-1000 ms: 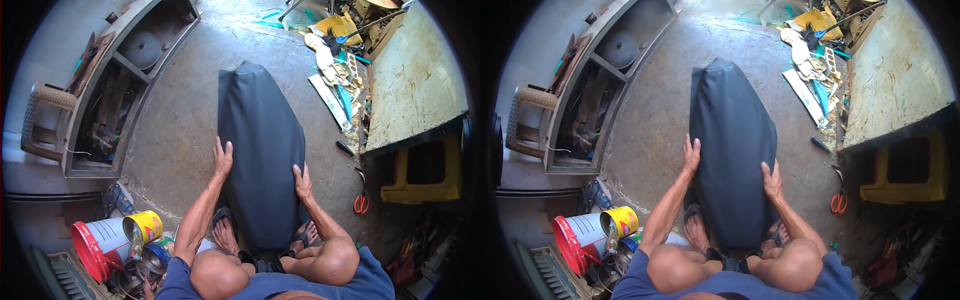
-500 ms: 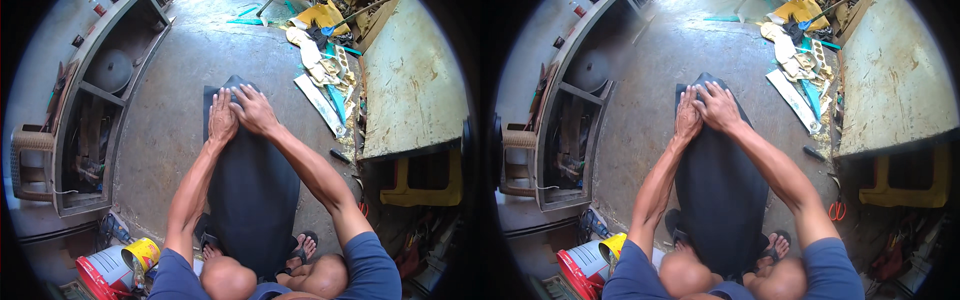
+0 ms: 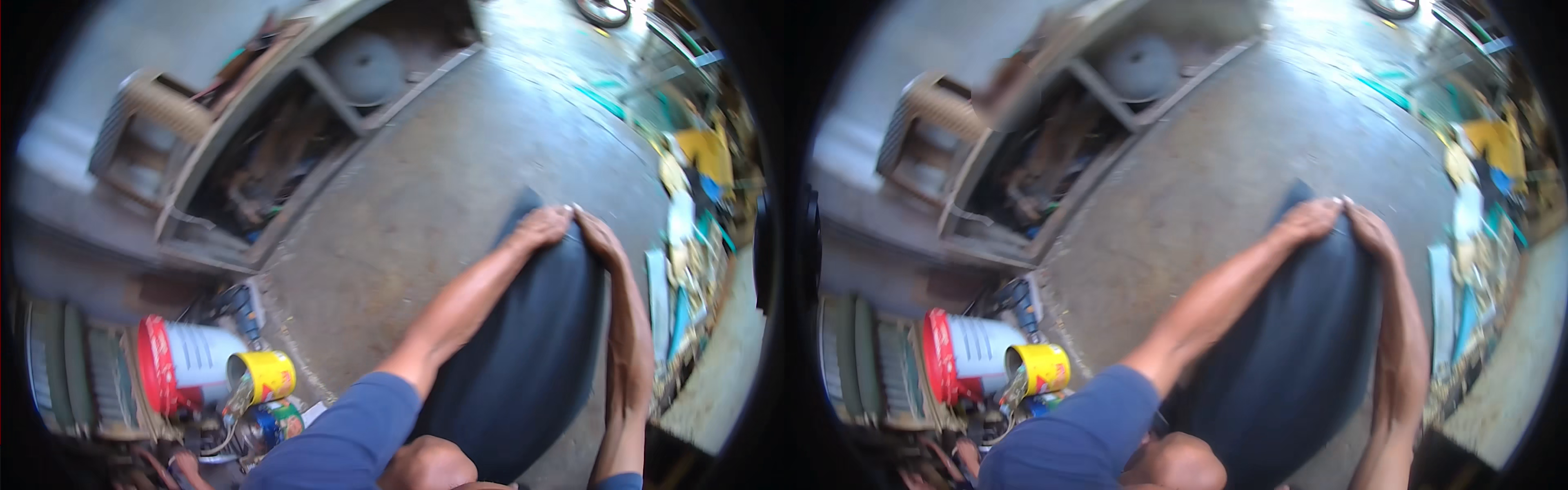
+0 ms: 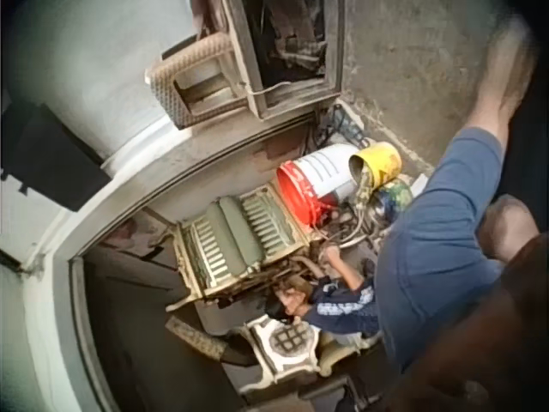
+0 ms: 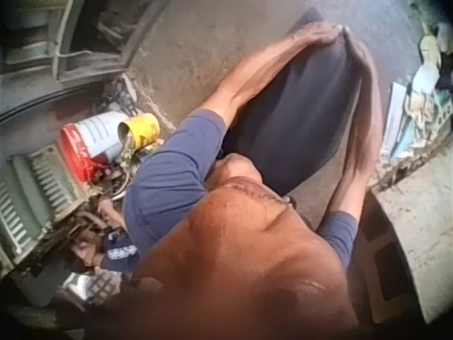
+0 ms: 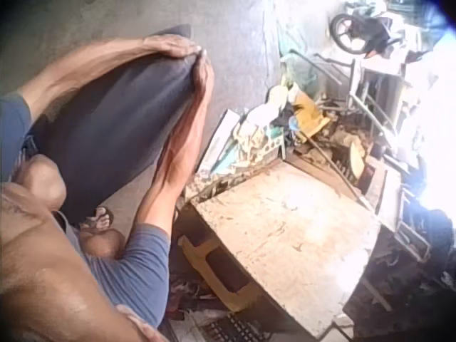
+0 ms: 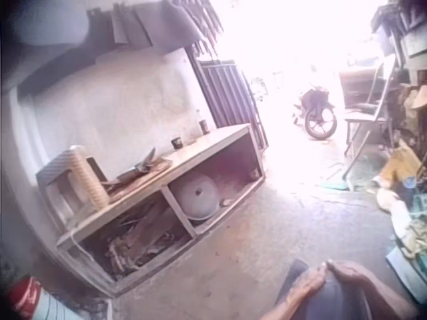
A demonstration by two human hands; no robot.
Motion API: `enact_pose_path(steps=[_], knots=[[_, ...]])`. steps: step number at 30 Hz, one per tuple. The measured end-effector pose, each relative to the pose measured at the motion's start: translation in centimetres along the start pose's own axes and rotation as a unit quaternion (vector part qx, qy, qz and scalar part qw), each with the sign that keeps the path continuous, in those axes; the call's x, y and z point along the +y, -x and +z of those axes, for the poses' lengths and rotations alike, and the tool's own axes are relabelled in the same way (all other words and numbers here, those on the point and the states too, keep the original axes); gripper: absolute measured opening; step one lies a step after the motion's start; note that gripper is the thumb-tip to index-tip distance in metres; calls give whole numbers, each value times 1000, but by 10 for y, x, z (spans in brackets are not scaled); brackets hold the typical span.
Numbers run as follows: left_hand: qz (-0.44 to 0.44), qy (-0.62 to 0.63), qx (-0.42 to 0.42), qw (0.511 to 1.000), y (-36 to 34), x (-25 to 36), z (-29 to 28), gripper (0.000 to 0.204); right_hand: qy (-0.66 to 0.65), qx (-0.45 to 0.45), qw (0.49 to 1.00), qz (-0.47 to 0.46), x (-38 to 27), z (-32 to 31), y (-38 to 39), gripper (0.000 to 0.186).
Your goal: The person reupholsters a motorcycle seat by stretching black fabric over a foam seat base and securing it with a pneumatic stapler.
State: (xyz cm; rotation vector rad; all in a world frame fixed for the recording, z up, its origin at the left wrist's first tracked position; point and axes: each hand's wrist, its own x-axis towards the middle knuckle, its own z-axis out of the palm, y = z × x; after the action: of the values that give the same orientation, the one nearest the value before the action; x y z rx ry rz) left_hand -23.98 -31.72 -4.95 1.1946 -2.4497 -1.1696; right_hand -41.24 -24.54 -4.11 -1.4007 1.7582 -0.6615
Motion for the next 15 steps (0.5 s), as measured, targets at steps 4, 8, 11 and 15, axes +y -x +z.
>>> enact_pose_path(steps=[4, 8, 11, 15], knots=[[-21, 40, -64, 997, -20, 2, 8, 55, 23, 26, 994, 104, -7, -10, 12, 66], [34, -17, -11, 999, -54, -37, 20, 55, -153, 10, 984, 92, 5, -16, -3, 60], [-24, 225, -47, 973, -53, -67, 25, 59, -91, 30, 988, 117, 7, -7, -8, 59], [-118, 51, 79, 989, -30, -45, -4, 64, -175, 53, 978, 101, 11, 5, -21, 48]])
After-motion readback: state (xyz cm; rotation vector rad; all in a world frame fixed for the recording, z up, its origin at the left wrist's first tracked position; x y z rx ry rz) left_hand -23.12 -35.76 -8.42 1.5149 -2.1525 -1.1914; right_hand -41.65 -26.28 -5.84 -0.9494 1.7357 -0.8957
